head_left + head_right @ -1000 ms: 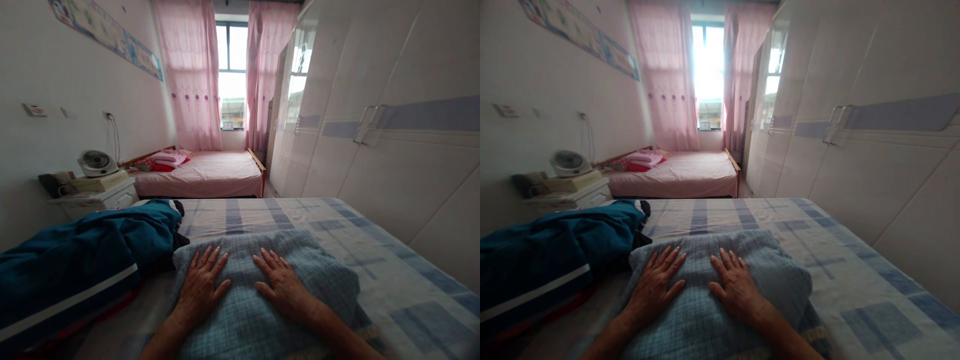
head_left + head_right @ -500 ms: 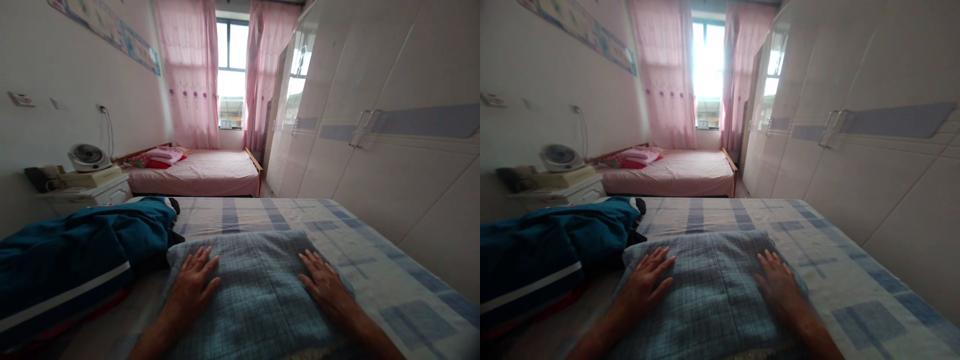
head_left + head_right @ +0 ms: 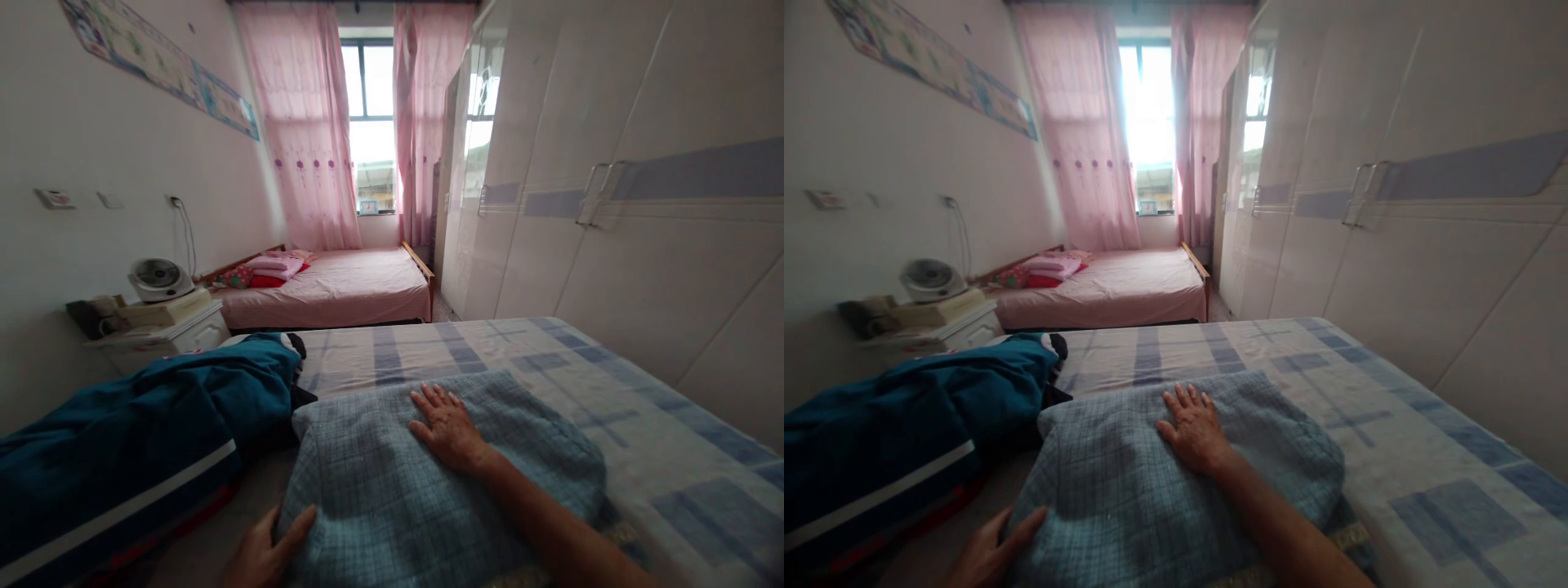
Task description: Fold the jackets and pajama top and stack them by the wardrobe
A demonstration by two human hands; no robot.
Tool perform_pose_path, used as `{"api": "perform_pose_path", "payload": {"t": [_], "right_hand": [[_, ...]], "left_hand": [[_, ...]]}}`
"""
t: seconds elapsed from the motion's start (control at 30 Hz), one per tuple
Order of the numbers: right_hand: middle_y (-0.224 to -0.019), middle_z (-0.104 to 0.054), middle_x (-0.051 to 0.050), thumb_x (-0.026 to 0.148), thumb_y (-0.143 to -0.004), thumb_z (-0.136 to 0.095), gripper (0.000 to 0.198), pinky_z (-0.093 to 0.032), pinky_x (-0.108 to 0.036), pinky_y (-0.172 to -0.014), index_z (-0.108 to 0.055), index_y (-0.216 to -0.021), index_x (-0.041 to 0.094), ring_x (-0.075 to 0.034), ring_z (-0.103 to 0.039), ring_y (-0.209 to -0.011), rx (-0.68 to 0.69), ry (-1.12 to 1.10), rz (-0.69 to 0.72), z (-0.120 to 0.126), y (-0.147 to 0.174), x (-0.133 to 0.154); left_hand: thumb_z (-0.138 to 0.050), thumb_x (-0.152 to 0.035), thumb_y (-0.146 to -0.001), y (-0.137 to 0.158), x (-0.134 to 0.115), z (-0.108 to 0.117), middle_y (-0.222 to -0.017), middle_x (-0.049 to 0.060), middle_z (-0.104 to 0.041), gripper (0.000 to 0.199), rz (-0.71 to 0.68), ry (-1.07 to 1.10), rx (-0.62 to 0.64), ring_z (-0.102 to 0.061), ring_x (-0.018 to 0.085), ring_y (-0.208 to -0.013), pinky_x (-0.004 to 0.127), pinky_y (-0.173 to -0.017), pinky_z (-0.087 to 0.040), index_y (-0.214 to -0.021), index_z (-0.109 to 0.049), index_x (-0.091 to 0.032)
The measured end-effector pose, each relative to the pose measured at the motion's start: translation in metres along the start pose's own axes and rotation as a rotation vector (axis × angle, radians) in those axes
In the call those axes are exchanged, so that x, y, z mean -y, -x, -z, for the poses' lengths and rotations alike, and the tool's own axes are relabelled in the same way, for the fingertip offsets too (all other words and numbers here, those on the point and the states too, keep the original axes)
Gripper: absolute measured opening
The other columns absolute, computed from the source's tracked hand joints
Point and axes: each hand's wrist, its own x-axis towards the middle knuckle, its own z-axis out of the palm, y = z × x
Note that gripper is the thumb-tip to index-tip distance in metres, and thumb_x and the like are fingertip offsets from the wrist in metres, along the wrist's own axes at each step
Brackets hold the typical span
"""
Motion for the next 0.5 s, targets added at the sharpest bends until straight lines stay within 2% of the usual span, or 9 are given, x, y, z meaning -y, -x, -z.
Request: {"api": "perform_pose_path", "payload": {"t": [0.07, 0.17, 0.27, 0.4, 0.5], "right_hand": [[-0.150, -0.027, -0.008, 0.054, -0.088, -0.034, 0.060, -0.016, -0.048, -0.110, -0.035, -0.140, 0.024, -0.028, -0.020, -0.138, 0.019, -0.013, 0.005, -0.001, -0.001, -0.002], [-0.151, -0.022, -0.007, 0.051, -0.090, -0.030, 0.059, -0.016, -0.046, -0.110, -0.032, -0.142, 0.023, -0.025, -0.017, -0.139, -0.068, -0.018, -0.024, 0.006, 0.003, -0.004], [-0.152, -0.020, -0.007, 0.050, -0.090, -0.029, 0.060, -0.013, -0.045, -0.111, -0.030, -0.143, 0.020, -0.024, -0.014, -0.140, -0.127, 0.000, -0.043, 0.007, 0.008, -0.002], [-0.150, -0.025, -0.006, 0.051, -0.088, -0.033, 0.061, -0.015, -0.044, -0.111, -0.033, -0.141, 0.019, -0.025, -0.020, -0.138, 0.021, -0.038, -0.022, 0.003, 0.014, -0.002], [-0.151, -0.023, -0.005, 0.051, -0.089, -0.032, 0.060, -0.016, -0.045, -0.111, -0.032, -0.141, 0.022, -0.024, -0.019, -0.138, -0.043, -0.047, -0.029, 0.002, 0.021, -0.003]], "left_hand": [[-0.061, -0.060, -0.062, 0.001, -0.004, -0.005, -0.077, 0.006, -0.073, 0.041, 0.056, 0.198, 0.088, -0.067, 0.034, -0.091, 0.041, -0.080, -0.053, -0.078, -0.067, -0.022], [-0.068, -0.056, -0.057, 0.004, -0.012, -0.008, -0.077, 0.006, -0.073, 0.040, 0.098, 0.400, 0.141, -0.067, 0.034, -0.090, 0.042, -0.080, -0.053, -0.077, -0.067, -0.021], [-0.070, -0.049, -0.056, 0.007, -0.025, -0.006, -0.079, 0.008, -0.073, 0.040, 0.120, 0.465, 0.117, -0.067, 0.034, -0.088, 0.043, -0.081, -0.053, -0.081, -0.068, -0.018], [-0.066, -0.044, -0.059, 0.016, -0.052, -0.006, -0.083, 0.006, -0.074, 0.044, 0.083, 0.519, 0.072, -0.066, 0.033, -0.092, 0.041, -0.086, -0.050, -0.094, -0.067, -0.017], [-0.064, -0.043, -0.060, 0.027, -0.080, -0.011, -0.091, 0.005, -0.073, 0.055, 0.021, 0.583, 0.100, -0.064, 0.032, -0.096, 0.039, -0.086, -0.050, -0.108, -0.063, -0.017]]}}
